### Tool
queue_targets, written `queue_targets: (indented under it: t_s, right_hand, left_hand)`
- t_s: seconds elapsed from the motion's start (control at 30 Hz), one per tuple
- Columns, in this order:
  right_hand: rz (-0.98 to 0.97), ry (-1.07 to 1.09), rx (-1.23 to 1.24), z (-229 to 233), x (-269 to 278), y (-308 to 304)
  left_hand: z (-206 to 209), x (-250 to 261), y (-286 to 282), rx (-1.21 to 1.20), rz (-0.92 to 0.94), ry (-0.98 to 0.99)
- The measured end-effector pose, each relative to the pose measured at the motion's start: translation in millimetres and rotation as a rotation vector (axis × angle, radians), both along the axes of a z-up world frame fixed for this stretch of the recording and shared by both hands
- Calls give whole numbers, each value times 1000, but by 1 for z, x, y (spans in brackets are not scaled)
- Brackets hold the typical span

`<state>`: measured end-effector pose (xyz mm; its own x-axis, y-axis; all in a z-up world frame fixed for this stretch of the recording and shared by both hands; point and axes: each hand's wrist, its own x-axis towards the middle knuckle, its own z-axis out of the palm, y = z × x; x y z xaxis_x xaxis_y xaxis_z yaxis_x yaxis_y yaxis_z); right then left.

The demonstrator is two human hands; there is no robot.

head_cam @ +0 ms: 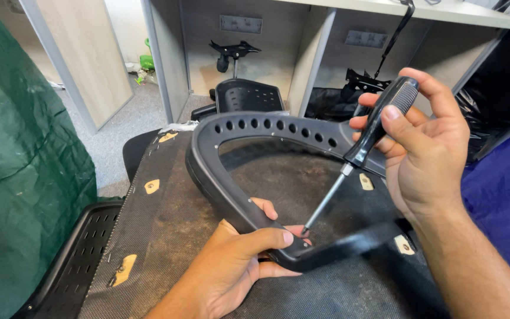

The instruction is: The person uses a screwdriver to remove screws from a black plastic chair frame. They systematically unscrew fasteners along the frame's edge and then lift the frame away from the chair seat.

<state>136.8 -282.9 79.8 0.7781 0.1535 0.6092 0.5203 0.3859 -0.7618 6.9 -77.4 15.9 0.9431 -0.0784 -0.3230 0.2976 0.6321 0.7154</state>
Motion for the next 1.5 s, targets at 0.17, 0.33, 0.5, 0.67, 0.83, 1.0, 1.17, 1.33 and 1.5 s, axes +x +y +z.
queue_targets:
  t_s: [0.17,0.33,0.5,0.67,0.83,1.0,1.17,1.33,1.5]
  right_hand:
    - [24,-90,-22,-15,-1,-7]
    - [51,-142,-8,-17,-5,-10]
    - [27,-116,15,-15,-9,-9]
    - [44,-139,11,-12,-11,-8]
    - [63,-141,19,-14,-13,-8]
    - [74,-163,16,-16,-13,-10]
    - [95,-200,-7,-16,-14,-15]
    - [76,-358,-156,-6,-17,-19]
    - [10,-286,-181,12,-31,-8]
  left_hand:
    - [-2,2,-3,-30,-45,-78]
    - [-7,7,0,-32,-79,-104]
    - [-10,8,1,-28,-83,-97]
    - [-9,8,1,-19,-83,-88]
    - [-8,8,1,-10,-77,-84]
    - [-8,8,1,-10,-70,-100]
    - [-6,7,0,-9,-62,-106]
    - [-5,7,0,2,-38,-75]
    - [-7,7,0,-14,-64,-124]
